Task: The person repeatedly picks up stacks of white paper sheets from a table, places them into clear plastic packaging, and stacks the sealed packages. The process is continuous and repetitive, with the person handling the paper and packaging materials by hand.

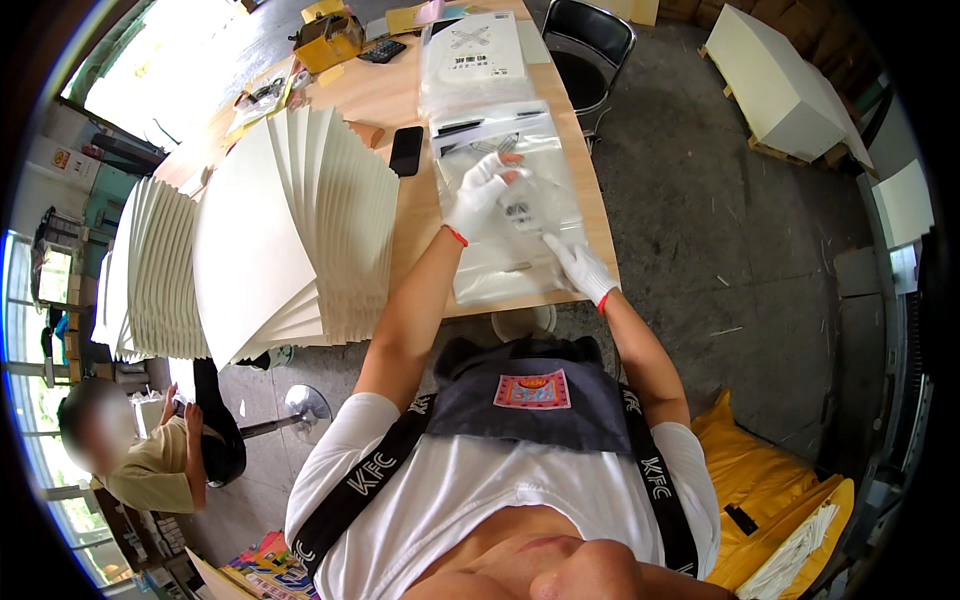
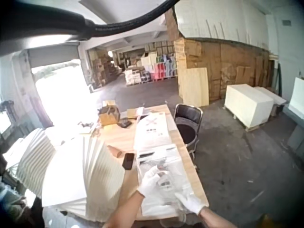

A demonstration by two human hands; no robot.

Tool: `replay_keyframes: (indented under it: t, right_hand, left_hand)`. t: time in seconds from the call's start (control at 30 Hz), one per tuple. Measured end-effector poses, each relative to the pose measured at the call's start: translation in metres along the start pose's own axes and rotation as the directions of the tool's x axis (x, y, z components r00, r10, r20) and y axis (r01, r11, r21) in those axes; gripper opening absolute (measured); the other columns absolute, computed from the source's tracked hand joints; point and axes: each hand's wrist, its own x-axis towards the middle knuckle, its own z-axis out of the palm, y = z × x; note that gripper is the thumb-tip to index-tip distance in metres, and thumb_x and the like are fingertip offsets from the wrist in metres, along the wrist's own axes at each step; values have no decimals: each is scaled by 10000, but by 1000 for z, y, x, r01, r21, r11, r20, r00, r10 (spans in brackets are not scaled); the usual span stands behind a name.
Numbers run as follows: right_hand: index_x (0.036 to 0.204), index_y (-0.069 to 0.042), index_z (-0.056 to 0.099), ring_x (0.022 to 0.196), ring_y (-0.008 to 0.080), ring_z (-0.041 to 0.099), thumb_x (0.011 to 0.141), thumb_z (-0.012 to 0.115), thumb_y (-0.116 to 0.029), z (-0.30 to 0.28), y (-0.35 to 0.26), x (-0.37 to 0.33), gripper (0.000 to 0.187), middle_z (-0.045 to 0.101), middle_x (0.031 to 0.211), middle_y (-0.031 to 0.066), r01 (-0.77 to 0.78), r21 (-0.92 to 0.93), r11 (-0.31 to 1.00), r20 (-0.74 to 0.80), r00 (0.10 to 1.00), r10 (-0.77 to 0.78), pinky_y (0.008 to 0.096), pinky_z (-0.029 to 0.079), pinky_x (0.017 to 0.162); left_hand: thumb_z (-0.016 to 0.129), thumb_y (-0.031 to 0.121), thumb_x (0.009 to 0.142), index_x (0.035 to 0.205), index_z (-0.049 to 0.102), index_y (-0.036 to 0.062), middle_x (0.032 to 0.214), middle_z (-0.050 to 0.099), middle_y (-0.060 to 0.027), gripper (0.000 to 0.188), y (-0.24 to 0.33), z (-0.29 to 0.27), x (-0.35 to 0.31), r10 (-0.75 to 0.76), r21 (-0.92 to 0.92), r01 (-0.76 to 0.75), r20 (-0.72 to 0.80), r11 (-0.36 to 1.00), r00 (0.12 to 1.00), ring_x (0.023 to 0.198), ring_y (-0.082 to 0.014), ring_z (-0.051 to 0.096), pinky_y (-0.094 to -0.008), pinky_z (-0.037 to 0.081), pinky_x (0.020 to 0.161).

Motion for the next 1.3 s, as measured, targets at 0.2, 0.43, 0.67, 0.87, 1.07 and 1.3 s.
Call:
replay_keyframes:
  t: [0.2, 0.43, 0.67, 0.87, 1.07, 1.3]
  right_hand:
    - [1177, -95, 611, 1047, 345, 612, 953, 489, -272, 8, -48, 79, 310, 611, 1172, 186, 147, -421, 895, -8, 986, -166, 425, 489, 892]
    - [1249, -139, 614, 1145, 362, 584, 913, 577, -290, 3, -42, 79, 370, 599, 1273, 168, 127, 358, 925, 222, 951, -216, 417, 464, 971]
    - [1009, -166, 728, 840, 240, 694, 925, 532, -449, -141, -189, 15, 354, 726, 887, 71, 305, -148, 941, 521, 832, -188, 349, 520, 766]
    - [1089, -34, 668, 639, 114, 607, 989, 474, -501, -28, -280, 47, 516, 663, 762, 46, 151, 468, 871, 561, 710, -425, 255, 493, 629]
    - [825, -54, 619, 488, 66, 486, 953, 547, -562, 37, -334, 70, 528, 559, 633, 4, 19, 433, 901, 619, 721, -312, 217, 378, 450]
    - [784, -97, 626, 450, 25, 448, 901, 672, -477, 40, -343, 77, 401, 557, 617, -27, -185, 449, 874, 686, 698, -204, 183, 311, 382]
  left_hand:
    - [581, 34, 915, 1138, 658, 91, 893, 648, 1, 243, 71, 58, -10, -81, 577, 53, 24, 815, 996, 804, -101, 564, -272, 489, 731]
    - [715, 104, 761, 1110, 641, 122, 917, 662, -104, 357, 64, 41, -49, 378, 945, -145, 24, 294, 925, 908, -317, 650, -431, 517, 837]
    - [772, 22, 641, 1070, 666, 83, 985, 659, -102, 446, 105, 26, -166, 691, 930, -353, 186, 107, 698, 1020, -337, 626, -488, 498, 923]
    - [769, 72, 637, 890, 671, 94, 1125, 655, -70, 271, 176, 1, -260, 711, 990, 30, 79, -139, 698, 1083, -302, 592, -518, 429, 1010]
    - [793, 107, 600, 932, 644, 93, 1226, 595, -68, 365, 183, -14, -277, 640, 975, 206, -103, -87, 762, 1176, -317, 526, -525, 381, 1056]
    - [801, 127, 578, 954, 647, 122, 1242, 572, -52, 406, 182, -16, -279, 639, 979, 193, -106, -67, 762, 1189, -304, 508, -524, 388, 1044]
